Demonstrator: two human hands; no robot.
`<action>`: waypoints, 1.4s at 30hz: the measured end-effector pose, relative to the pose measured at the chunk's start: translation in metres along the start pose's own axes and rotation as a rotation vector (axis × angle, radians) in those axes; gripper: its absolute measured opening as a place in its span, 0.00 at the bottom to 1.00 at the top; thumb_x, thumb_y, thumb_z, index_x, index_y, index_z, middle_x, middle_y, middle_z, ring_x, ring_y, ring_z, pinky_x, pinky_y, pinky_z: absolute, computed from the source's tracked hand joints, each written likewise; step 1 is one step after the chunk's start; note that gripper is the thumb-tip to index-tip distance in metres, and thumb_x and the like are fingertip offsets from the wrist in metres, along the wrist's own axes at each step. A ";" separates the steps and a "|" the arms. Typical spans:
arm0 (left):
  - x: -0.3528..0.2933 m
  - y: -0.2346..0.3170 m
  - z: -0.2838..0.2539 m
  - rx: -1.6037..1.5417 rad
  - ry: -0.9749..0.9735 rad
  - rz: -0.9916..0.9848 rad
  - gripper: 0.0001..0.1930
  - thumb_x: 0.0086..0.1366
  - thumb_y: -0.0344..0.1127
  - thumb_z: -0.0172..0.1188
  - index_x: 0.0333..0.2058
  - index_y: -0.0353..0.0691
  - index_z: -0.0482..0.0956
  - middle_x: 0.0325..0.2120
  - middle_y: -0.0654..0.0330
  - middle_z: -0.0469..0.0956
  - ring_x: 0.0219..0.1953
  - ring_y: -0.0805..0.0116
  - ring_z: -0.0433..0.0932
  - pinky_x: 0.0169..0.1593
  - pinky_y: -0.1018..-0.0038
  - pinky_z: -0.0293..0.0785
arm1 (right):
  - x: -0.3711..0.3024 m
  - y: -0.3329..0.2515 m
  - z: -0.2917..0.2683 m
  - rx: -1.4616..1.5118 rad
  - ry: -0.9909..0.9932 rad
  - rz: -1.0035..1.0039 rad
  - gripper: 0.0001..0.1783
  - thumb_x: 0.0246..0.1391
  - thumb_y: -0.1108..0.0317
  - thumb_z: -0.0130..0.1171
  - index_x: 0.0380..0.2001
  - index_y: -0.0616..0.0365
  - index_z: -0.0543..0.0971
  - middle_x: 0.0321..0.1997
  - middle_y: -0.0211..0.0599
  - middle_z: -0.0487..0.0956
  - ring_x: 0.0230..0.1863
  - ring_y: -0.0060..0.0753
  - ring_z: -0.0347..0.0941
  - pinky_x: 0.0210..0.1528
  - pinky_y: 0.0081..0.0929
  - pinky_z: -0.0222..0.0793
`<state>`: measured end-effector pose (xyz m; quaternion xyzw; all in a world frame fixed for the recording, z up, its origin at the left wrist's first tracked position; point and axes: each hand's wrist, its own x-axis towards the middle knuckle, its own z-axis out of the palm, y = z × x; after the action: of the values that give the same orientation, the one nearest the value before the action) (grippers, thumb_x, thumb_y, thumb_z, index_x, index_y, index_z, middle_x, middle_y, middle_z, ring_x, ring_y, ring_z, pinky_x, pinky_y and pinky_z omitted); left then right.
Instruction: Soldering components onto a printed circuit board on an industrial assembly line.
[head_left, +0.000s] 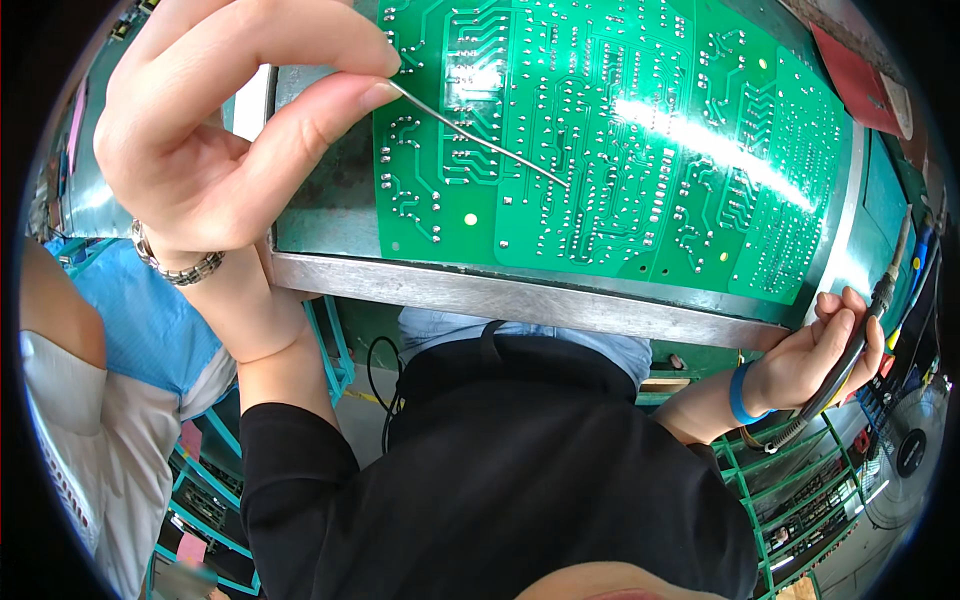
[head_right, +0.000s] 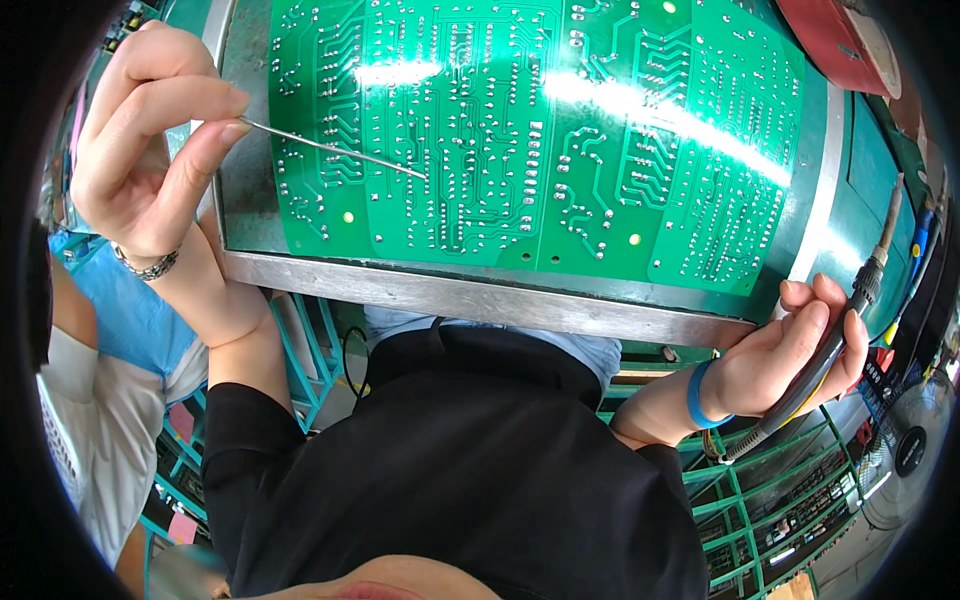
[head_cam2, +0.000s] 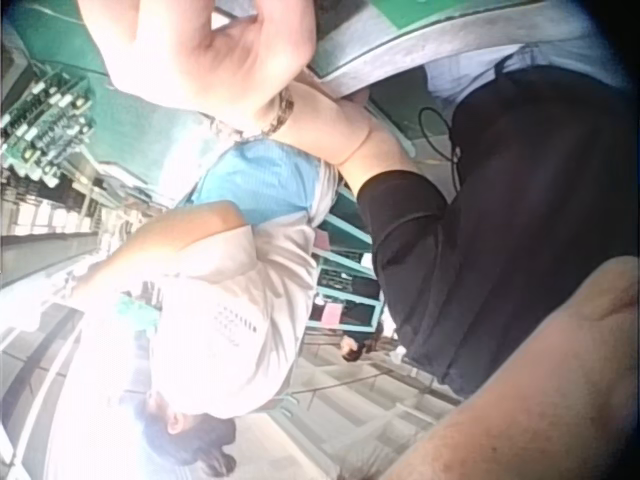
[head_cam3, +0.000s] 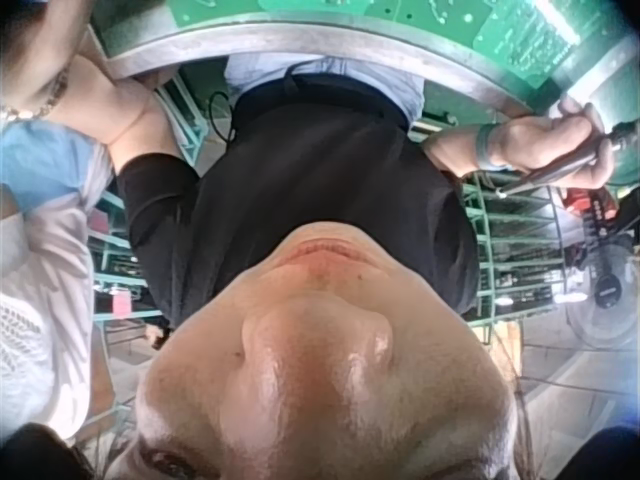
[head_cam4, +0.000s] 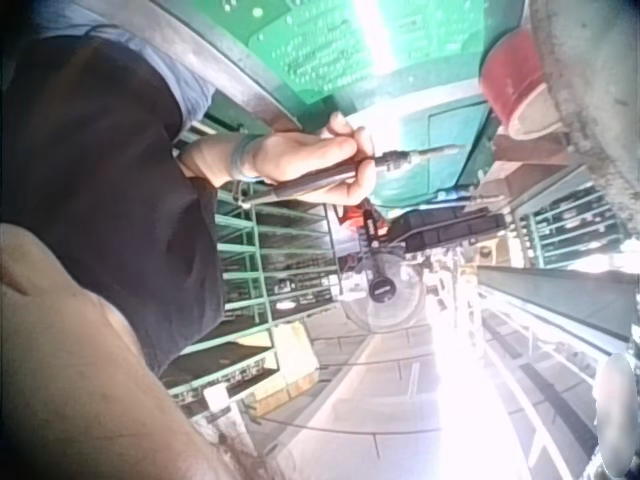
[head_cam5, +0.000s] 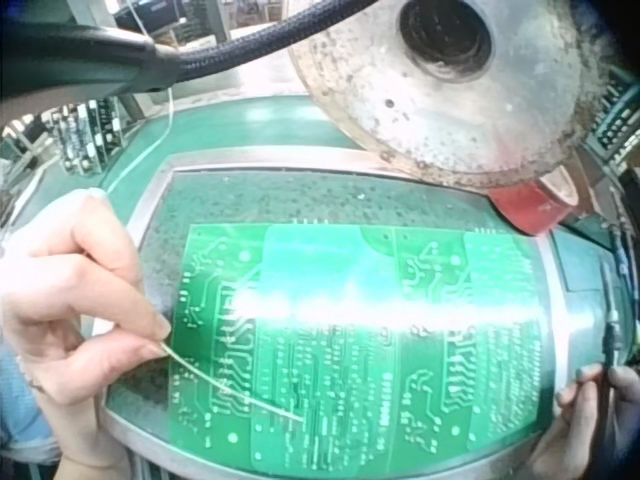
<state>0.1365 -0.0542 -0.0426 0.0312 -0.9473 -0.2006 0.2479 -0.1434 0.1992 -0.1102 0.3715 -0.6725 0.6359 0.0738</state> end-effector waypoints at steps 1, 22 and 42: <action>0.000 0.000 0.000 0.001 0.006 0.001 0.11 0.39 0.21 0.62 0.25 0.26 0.74 0.24 0.51 0.71 0.24 0.65 0.66 0.27 0.76 0.58 | 0.000 0.000 0.000 0.003 -0.001 0.002 0.14 0.52 0.82 0.45 0.44 0.66 0.65 0.33 0.53 0.75 0.27 0.32 0.71 0.32 0.23 0.69; -0.006 -0.001 -0.004 0.049 0.049 -0.024 0.09 0.43 0.20 0.60 0.26 0.24 0.74 0.25 0.49 0.73 0.26 0.63 0.68 0.29 0.75 0.62 | 0.000 -0.001 0.001 -0.009 0.026 0.015 0.13 0.55 0.78 0.42 0.45 0.66 0.65 0.34 0.53 0.75 0.26 0.31 0.71 0.32 0.21 0.70; -0.021 0.006 -0.007 0.223 0.047 -0.170 0.04 0.51 0.17 0.54 0.27 0.22 0.75 0.25 0.49 0.75 0.30 0.61 0.72 0.39 0.71 0.66 | 0.011 -0.070 0.059 0.417 -0.600 0.049 0.21 0.53 0.54 0.54 0.43 0.58 0.68 0.23 0.36 0.70 0.17 0.24 0.68 0.18 0.18 0.63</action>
<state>0.1588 -0.0475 -0.0445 0.1437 -0.9515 -0.1134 0.2473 -0.0881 0.1471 -0.0586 0.5324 -0.5288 0.6235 -0.2195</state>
